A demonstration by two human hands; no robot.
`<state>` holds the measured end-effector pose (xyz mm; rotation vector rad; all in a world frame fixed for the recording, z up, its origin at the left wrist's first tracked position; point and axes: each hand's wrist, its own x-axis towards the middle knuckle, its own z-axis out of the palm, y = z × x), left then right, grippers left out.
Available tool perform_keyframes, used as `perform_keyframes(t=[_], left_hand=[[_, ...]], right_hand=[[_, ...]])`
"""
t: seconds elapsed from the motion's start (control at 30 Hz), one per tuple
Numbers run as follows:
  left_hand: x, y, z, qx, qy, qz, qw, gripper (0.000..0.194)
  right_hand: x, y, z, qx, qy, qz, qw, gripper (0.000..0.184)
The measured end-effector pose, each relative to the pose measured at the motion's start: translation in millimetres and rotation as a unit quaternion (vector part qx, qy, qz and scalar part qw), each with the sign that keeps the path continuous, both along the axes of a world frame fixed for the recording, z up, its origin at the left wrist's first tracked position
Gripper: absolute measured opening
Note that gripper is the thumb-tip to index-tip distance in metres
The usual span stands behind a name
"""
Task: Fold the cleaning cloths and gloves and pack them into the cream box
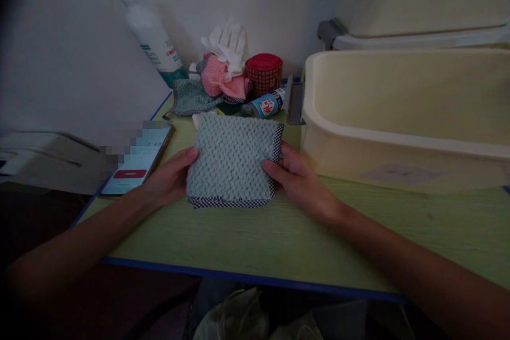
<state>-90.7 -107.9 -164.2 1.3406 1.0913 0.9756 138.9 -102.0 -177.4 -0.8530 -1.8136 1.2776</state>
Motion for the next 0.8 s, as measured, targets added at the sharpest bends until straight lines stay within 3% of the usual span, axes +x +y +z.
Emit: perform_keyframes(t=[0.17,0.4,0.8], left_hand=[[2.7,0.9,-4.3,-0.018,-0.033,0.023,0.999,0.031],[5.0,1.8,-6.9,-0.008,-0.052,0.071,0.996,0.025],[2.2,3.3,-1.0,-0.022,-0.15,0.101,0.983,0.021]], right_hand=[[1.1,1.4,-3.2,0.021,-0.03,-0.007,0.999,0.029],[2.8,3.4,1.7,-0.048,-0.025,-0.048,0.997,0.015],[-2.1,1.0,3.1,-0.155,0.114,-0.046,0.98,0.014]])
